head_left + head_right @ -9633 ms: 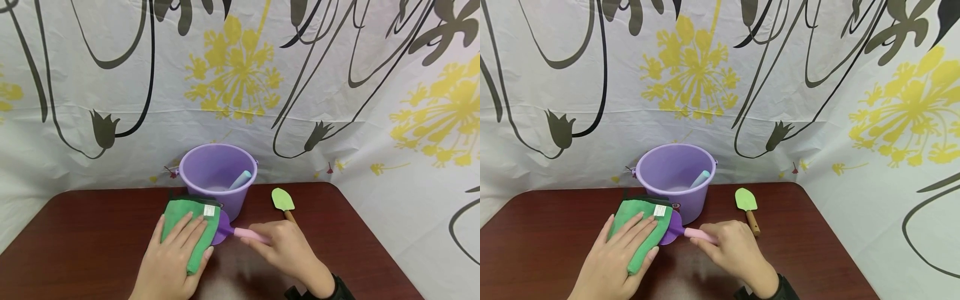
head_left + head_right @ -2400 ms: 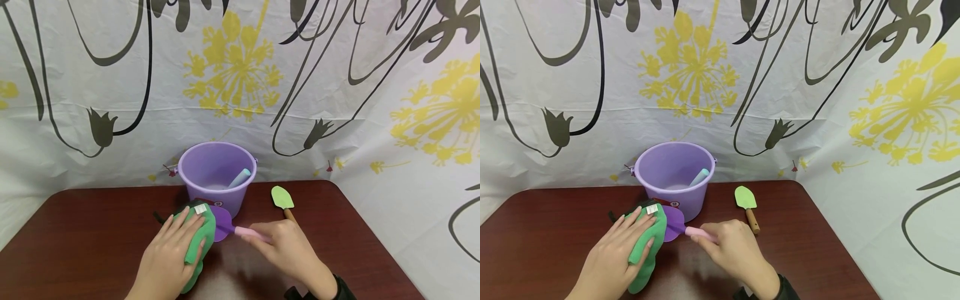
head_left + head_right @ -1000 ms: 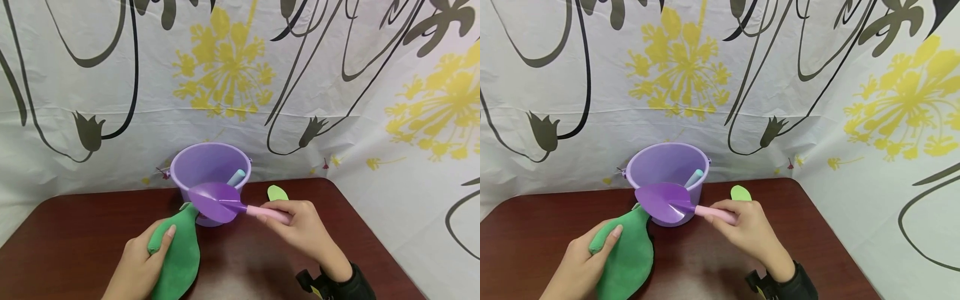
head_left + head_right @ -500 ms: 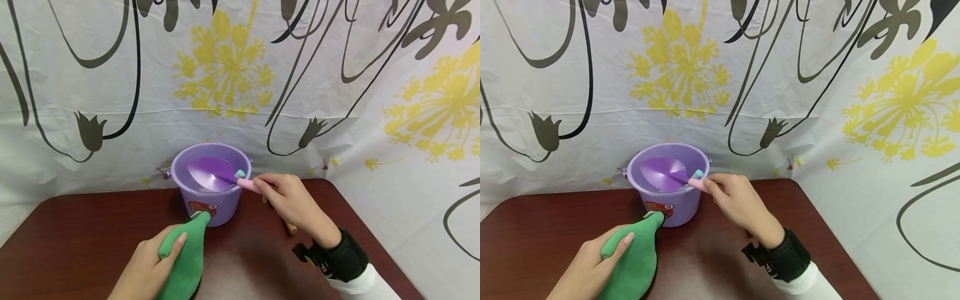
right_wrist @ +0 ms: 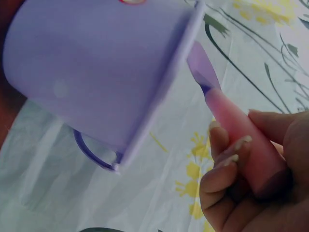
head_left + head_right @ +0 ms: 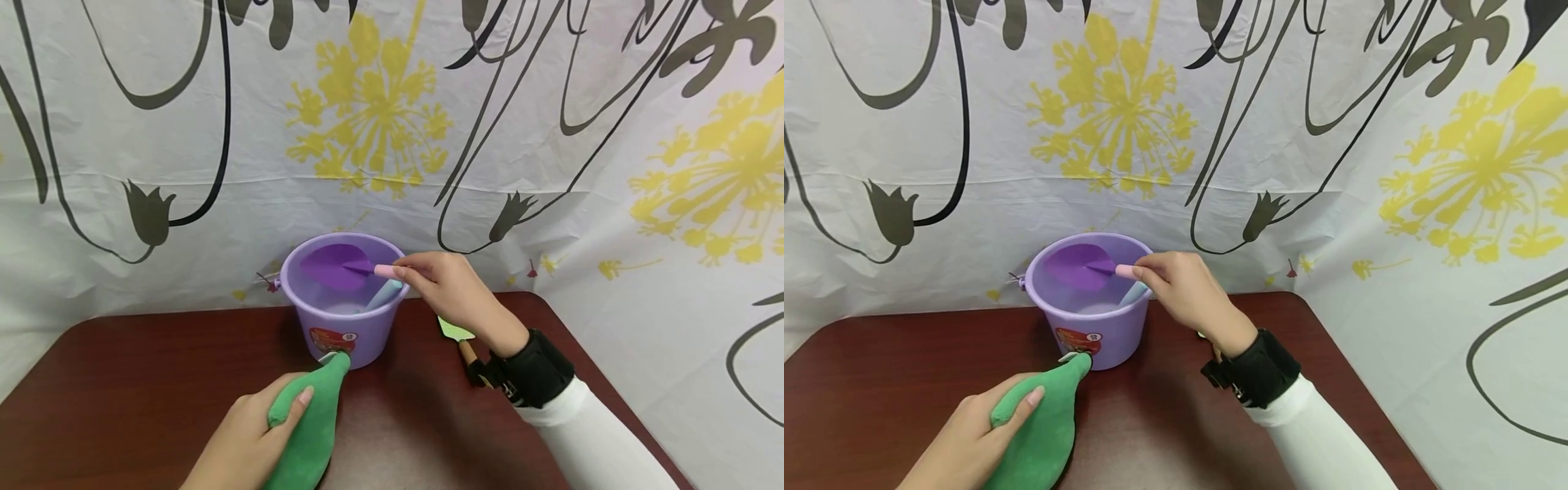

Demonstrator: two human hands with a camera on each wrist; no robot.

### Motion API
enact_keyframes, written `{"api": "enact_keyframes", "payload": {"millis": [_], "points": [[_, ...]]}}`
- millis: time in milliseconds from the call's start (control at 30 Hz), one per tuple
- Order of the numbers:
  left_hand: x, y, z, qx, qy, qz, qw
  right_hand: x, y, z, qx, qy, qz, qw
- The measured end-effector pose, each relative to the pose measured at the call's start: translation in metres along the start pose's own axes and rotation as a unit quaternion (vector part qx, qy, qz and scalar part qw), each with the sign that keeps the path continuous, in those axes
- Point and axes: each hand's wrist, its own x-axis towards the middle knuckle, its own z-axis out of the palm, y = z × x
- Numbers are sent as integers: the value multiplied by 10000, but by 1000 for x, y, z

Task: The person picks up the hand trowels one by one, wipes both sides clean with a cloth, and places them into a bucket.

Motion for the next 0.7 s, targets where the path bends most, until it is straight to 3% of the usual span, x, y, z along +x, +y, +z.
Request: {"api": "enact_keyframes", "payload": {"millis": [200, 433, 700], "points": [[-1, 0, 3, 246, -79, 174, 9995, 18, -1, 7, -198, -241, -60, 9995], [0, 2, 3, 224, -162, 259, 9993, 37, 3, 26, -596, -517, -233, 9966], [0, 1, 2, 194, -214, 249, 9993, 49, 2, 43, -1197, -957, -349, 9876]]}}
